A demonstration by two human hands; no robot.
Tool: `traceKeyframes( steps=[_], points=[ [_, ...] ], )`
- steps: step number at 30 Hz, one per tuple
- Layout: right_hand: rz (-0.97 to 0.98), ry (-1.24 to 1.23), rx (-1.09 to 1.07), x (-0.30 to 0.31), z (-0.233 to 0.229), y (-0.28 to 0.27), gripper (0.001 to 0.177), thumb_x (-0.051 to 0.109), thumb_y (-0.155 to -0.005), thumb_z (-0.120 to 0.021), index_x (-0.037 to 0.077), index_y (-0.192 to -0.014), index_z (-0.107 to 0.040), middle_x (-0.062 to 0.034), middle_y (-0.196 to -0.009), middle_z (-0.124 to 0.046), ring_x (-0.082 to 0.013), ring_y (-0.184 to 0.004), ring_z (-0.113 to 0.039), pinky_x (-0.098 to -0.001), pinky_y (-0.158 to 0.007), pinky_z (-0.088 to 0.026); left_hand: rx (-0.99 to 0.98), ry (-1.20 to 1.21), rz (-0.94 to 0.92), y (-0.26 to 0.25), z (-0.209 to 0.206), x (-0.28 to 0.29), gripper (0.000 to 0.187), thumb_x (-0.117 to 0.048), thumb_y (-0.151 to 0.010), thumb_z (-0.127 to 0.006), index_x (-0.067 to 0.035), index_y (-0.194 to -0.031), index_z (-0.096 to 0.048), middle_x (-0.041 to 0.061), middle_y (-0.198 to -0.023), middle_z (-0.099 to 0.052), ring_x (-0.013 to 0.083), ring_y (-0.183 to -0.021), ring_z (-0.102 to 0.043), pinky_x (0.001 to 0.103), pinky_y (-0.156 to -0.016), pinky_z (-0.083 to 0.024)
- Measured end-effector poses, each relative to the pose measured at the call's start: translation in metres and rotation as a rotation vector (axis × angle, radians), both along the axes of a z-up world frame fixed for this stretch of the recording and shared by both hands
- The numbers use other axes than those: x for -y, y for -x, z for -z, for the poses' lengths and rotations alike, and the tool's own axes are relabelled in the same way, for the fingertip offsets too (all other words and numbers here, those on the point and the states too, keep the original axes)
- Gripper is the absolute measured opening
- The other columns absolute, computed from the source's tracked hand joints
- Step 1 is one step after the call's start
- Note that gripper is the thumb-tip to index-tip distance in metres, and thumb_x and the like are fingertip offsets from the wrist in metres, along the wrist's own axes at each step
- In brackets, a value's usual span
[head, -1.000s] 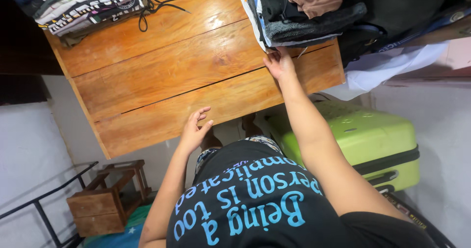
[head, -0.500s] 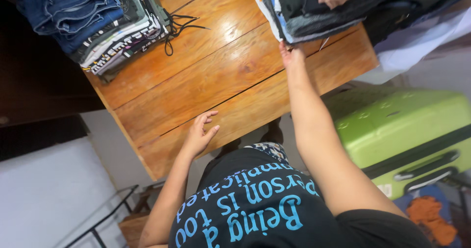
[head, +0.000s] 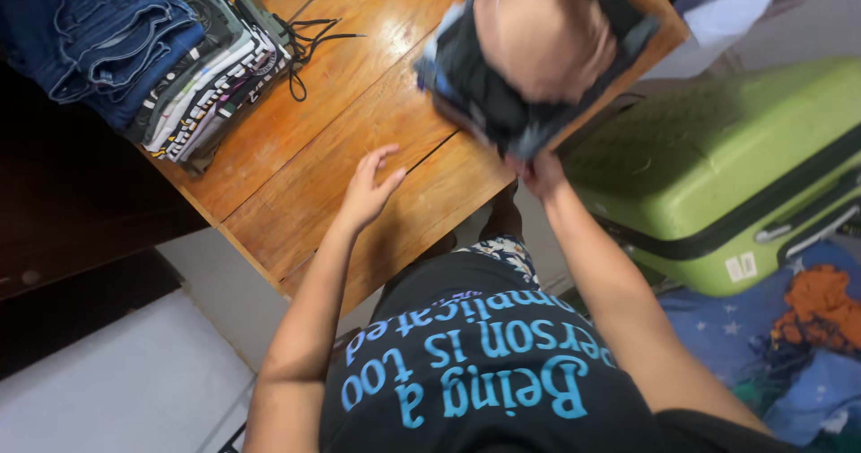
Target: The person sorts and folds various clothing items on a wooden table, including a black beanie, black undergarments, and a tan bra, before carrying stacks of folded clothes to a bed.
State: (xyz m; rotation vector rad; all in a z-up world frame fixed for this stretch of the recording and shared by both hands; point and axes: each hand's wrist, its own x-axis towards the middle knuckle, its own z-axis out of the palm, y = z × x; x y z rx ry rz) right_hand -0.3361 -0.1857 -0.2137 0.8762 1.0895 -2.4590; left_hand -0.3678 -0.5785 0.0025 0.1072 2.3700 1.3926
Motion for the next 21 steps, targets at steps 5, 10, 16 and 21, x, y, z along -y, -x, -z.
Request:
traceKeyframes(
  steps=[5, 10, 16, 21],
  points=[
    [-0.041, -0.014, -0.054, 0.021, -0.035, -0.116, 0.019, 0.016, -0.106, -0.058, 0.005, -0.12, -0.065, -0.0061, -0.083, -0.07, -0.0103, -0.058, -0.061, -0.0215, -0.045, -0.044, -0.136, -0.136, 0.06, 0.042, 0.022, -0.051, 0.08, -0.051, -0.09, -0.078, -0.011, -0.152, -0.046, 0.018, -0.156, -0.049, 0.0362, -0.147, -0.046, 0.046, -0.122, -0.037],
    [-0.128, -0.09, 0.158, 0.014, -0.054, -0.127, 0.03, 0.015, -0.099, -0.062, 0.002, -0.127, -0.061, -0.0056, -0.098, -0.076, -0.0146, -0.081, -0.071, -0.0268, -0.066, -0.058, -0.213, 0.06, 0.165, 0.038, 0.022, -0.109, 0.116, -0.056, -0.071, -0.09, -0.015, -0.162, -0.03, 0.027, -0.167, -0.019, 0.0465, -0.154, -0.021, 0.055, -0.122, -0.026],
    [-1.109, -1.561, -0.047, -0.122, -0.111, -0.065, 0.036, 0.03, -0.07, -0.088, 0.003, -0.093, -0.081, -0.014, -0.09, -0.078, -0.0287, -0.08, -0.075, -0.0382, -0.075, -0.06, -0.232, 0.18, 0.051, 0.026, 0.023, -0.112, 0.122, -0.056, -0.071, -0.093, -0.017, -0.164, -0.024, 0.027, -0.169, -0.017, 0.0471, -0.155, -0.019, 0.058, -0.123, -0.025],
    [-0.378, -1.421, -0.517, -0.148, -0.205, 0.063, 0.05, 0.03, -0.097, -0.084, 0.001, -0.132, -0.063, -0.0162, -0.122, -0.068, -0.0294, -0.114, -0.065, -0.0392, -0.099, -0.053, -0.203, 0.077, -0.235, 0.0, 0.018, -0.123, 0.132, -0.049, -0.067, -0.097, -0.018, -0.165, -0.015, 0.031, -0.169, -0.01, 0.0471, -0.156, -0.018, 0.055, -0.124, -0.026]
  ],
)
